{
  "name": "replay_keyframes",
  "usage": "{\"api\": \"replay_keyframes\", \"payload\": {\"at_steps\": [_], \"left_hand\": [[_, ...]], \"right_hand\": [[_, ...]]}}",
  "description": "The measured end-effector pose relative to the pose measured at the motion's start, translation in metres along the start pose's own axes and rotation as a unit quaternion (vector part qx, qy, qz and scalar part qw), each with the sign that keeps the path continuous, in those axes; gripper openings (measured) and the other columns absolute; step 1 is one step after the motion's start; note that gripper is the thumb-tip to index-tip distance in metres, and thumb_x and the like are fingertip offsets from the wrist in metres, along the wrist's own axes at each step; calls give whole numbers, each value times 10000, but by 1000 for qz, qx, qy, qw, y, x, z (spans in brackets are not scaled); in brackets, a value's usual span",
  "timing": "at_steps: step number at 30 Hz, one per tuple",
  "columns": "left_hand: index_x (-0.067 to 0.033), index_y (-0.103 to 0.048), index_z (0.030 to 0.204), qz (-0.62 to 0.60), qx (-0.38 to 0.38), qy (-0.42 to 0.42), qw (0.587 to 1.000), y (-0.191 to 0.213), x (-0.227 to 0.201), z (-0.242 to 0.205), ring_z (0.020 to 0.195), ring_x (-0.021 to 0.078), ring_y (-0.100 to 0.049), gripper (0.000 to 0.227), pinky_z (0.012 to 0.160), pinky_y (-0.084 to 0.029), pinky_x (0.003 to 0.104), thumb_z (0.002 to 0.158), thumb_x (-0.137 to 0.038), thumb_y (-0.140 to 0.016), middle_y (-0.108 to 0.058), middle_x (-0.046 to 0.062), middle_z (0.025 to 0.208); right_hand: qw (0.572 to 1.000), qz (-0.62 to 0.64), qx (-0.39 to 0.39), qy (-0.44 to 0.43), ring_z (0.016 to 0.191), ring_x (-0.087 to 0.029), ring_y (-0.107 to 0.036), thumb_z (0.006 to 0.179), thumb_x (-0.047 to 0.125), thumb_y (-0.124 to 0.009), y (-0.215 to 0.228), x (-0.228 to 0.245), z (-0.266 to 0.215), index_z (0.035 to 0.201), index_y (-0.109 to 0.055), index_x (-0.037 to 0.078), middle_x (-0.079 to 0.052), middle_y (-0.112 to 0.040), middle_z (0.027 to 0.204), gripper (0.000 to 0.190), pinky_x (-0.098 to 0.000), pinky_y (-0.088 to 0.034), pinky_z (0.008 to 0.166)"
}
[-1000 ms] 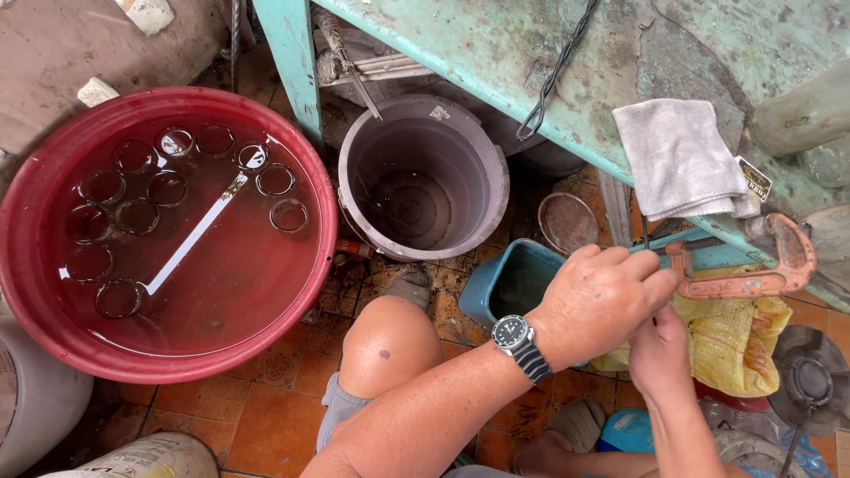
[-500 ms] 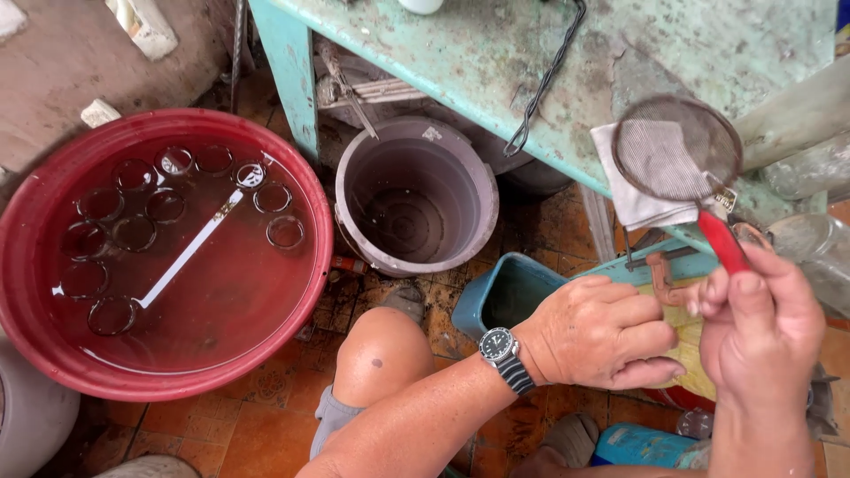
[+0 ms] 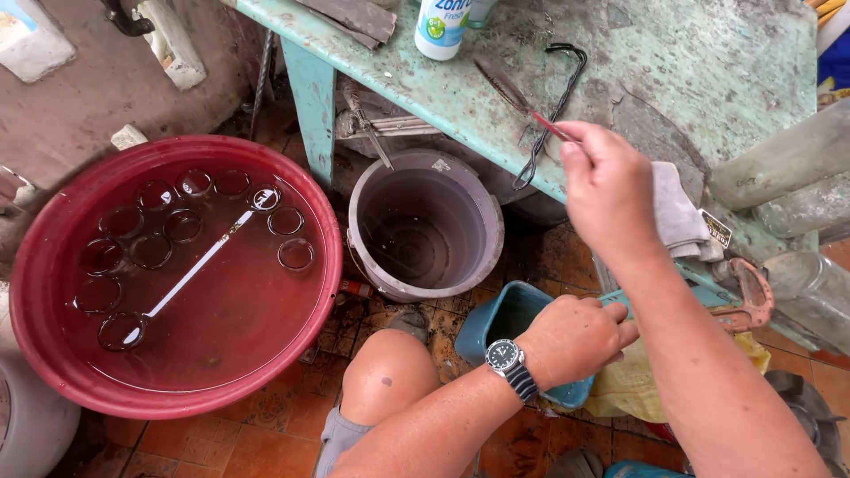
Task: Manually cutting glass bottles by scoring the glass, applying heat to the score line, and then using water to cause a thermal shock break.
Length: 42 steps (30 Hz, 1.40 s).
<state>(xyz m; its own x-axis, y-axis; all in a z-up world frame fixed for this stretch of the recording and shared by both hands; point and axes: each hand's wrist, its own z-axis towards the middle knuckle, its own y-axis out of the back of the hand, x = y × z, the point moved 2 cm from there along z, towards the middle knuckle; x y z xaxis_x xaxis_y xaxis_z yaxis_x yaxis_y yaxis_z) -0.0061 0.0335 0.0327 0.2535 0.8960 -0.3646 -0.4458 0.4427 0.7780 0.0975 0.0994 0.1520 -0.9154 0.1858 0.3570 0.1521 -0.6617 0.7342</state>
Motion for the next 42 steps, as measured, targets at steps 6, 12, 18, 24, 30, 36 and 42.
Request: {"api": "replay_keyframes", "payload": {"at_steps": [6, 12, 18, 24, 30, 36, 42], "left_hand": [[-136, -669, 789, -18, -24, 10, 1000, -30, 2, -1, 696, 227, -625, 200, 697, -501, 400, 873, -310, -721, -563, -6, 684], [-117, -703, 801, -108, -49, 17, 993, -30, 5, -4, 692, 224, -616, 194, 728, -507, 412, 928, -257, -660, -606, 34, 691], [-127, -727, 821, -210, -79, 7, 975, -41, 15, -10, 701, 261, -650, 215, 654, -534, 421, 959, -230, -599, -628, 89, 740], [-138, -751, 842, -327, -85, -33, 941, -43, 38, -19, 709, 296, -686, 267, 579, -561, 430, 991, -202, -539, -651, 143, 788], [-216, -670, 770, 14, 105, -30, 994, -10, 21, -9, 609, 294, -677, 58, 434, -459, 447, 825, -210, -651, -668, 30, 752], [-206, -671, 957, 42, 180, -9, 983, -11, 28, -10, 760, 363, -681, 106, 522, -512, 519, 873, -270, -678, -667, 44, 870], [-258, -714, 1067, 61, 211, 44, 974, 3, 14, -8, 856, 299, -705, 163, 616, -556, 470, 924, -294, -646, -694, -10, 994]], "right_hand": [[981, -192, 18, 36, 845, -372, -696, 1019, 153, -607, -67, -15, 23, 1219, -716, 93, -135, -652, 895, 235, -464, -573, 745], [970, -217, 108, -30, 978, -449, -679, 947, 317, -703, -90, 23, 37, 1331, -584, 40, -223, -657, 999, 488, -579, -563, 796], [982, -119, 64, 128, 878, -363, -654, 978, 373, -686, -33, 102, -10, 1232, -714, 63, -167, -677, 990, 402, -461, -541, 767], [993, 19, 95, 72, 617, -300, -622, 954, 296, -660, 32, 85, -114, 835, -753, 172, -30, -614, 664, 196, -381, -535, 558], [953, -2, 283, -107, 576, -284, -544, 1017, 318, -599, 84, 23, -218, 631, -460, 113, -52, -478, 599, 460, -443, -377, 581], [834, -39, 463, -297, 822, -282, -662, 1034, 378, -563, 75, -20, -278, 905, -694, 112, -65, -669, 874, 323, -468, -453, 644], [788, -77, 541, -284, 964, -338, -694, 1035, 415, -572, 43, -42, -330, 1149, -719, 83, -123, -724, 1044, 381, -484, -562, 700]]}}
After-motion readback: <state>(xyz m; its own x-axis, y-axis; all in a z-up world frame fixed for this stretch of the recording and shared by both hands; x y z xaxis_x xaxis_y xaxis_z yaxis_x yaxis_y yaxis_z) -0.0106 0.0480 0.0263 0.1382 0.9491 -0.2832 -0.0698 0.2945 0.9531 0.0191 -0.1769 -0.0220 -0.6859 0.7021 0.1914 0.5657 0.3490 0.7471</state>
